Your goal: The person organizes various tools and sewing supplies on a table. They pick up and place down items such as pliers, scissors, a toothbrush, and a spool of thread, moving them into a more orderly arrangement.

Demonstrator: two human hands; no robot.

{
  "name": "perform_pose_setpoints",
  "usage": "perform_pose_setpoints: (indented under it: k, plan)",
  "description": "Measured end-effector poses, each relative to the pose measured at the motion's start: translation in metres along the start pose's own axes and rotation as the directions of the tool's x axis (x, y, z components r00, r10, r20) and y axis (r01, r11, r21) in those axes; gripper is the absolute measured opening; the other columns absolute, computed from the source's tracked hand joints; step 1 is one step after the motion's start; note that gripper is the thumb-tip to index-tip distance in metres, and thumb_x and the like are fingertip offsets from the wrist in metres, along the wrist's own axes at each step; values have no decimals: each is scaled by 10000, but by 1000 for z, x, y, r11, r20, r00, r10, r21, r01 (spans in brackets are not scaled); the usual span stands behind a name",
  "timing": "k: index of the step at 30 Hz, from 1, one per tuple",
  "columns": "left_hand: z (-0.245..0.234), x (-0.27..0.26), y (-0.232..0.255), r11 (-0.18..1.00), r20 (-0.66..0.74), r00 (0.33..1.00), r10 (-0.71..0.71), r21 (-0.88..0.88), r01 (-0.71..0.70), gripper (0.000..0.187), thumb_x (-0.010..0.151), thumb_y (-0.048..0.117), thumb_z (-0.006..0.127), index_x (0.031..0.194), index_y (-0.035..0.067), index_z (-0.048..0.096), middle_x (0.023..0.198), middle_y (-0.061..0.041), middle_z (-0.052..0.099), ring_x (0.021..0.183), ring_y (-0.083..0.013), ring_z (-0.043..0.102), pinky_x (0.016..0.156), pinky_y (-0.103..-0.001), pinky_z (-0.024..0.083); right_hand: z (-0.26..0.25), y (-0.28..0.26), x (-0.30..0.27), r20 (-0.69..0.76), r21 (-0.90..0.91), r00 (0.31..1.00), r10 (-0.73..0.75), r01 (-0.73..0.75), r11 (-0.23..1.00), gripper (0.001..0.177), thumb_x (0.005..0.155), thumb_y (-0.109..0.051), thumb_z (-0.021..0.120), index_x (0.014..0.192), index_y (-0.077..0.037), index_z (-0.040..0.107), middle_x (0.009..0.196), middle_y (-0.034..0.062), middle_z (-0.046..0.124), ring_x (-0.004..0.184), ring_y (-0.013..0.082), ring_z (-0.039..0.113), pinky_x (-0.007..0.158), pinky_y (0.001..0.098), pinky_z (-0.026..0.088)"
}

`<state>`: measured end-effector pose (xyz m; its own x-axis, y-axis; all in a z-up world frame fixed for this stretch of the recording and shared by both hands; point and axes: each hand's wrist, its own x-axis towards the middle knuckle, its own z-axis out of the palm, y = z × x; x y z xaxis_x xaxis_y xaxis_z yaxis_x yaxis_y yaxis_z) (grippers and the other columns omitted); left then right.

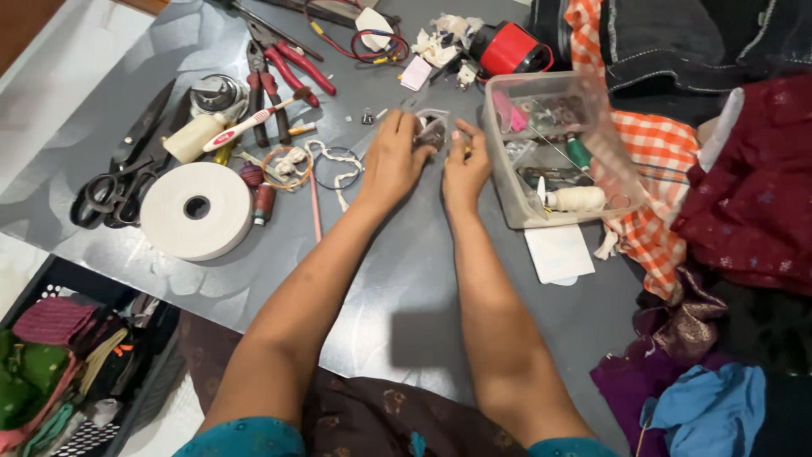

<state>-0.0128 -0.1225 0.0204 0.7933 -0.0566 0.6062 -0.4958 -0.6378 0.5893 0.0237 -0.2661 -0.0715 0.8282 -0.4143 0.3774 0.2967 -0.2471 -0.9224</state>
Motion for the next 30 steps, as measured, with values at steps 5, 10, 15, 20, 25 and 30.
perform_pose_setpoints:
  k: [5, 10, 15, 20, 25, 30]
  plan:
    - [-12, -2, -6, 994, -14, 999, 48, -97, -50, 356, 726, 95, 856, 1003, 15, 648, 1050, -145, 631, 1006, -372, 630, 852, -440, 517, -5, -14, 0, 49, 79, 967, -249, 245, 966, 171, 1067, -87, 675, 1227, -28, 673, 1012, 8, 706, 849, 64, 609, 728, 254, 505]
    - [-20, 6, -8, 980, 50, 996, 79, -187, -69, 126, 834, 53, 751, 955, 53, 715, 1001, -95, 687, 949, -301, 686, 827, -400, 553, -6, -26, -2, 233, 241, 971, 45, -103, 965, 167, 1015, -136, 663, 1165, -71, 697, 806, -45, 603, 609, 26, 443, 535, 219, 350]
    - [-7, 40, -85, 956, -122, 966, -228, -215, 198, 159, 883, 199, 739, 961, 61, 732, 952, -112, 739, 903, -260, 733, 820, -384, 566, -4, -18, -4, 141, 209, 990, -23, -7, 978, 102, 1036, -144, 696, 1041, -42, 700, 865, -36, 628, 739, 36, 485, 641, 218, 395]
    - [-24, 88, -217, 830, -134, 973, -188, 508, 230, 345, 572, 180, 806, 881, 36, 757, 956, -184, 729, 934, -422, 653, 830, -478, 519, -4, -25, -5, 160, 162, 985, -66, 40, 986, 108, 1029, -152, 674, 1042, -49, 704, 911, -37, 668, 840, 50, 556, 746, 218, 459]
    - [-32, 110, -277, 846, 18, 958, -285, 474, 243, 158, 864, 103, 677, 980, 109, 785, 1054, -212, 722, 992, -423, 680, 879, -505, 524, -2, -22, -2, 222, 235, 975, -14, -39, 971, 96, 1024, -131, 678, 1026, -37, 695, 922, -31, 650, 829, 55, 530, 718, 222, 422]
    - [-44, 123, -276, 805, -139, 884, -446, 369, 465, 150, 866, 161, 718, 978, 89, 786, 1077, -214, 721, 1024, -396, 695, 902, -466, 545, 0, -17, -2, 213, 237, 975, -68, 16, 971, 82, 1027, -111, 672, 1041, -33, 693, 956, -25, 687, 873, 45, 568, 765, 205, 456]
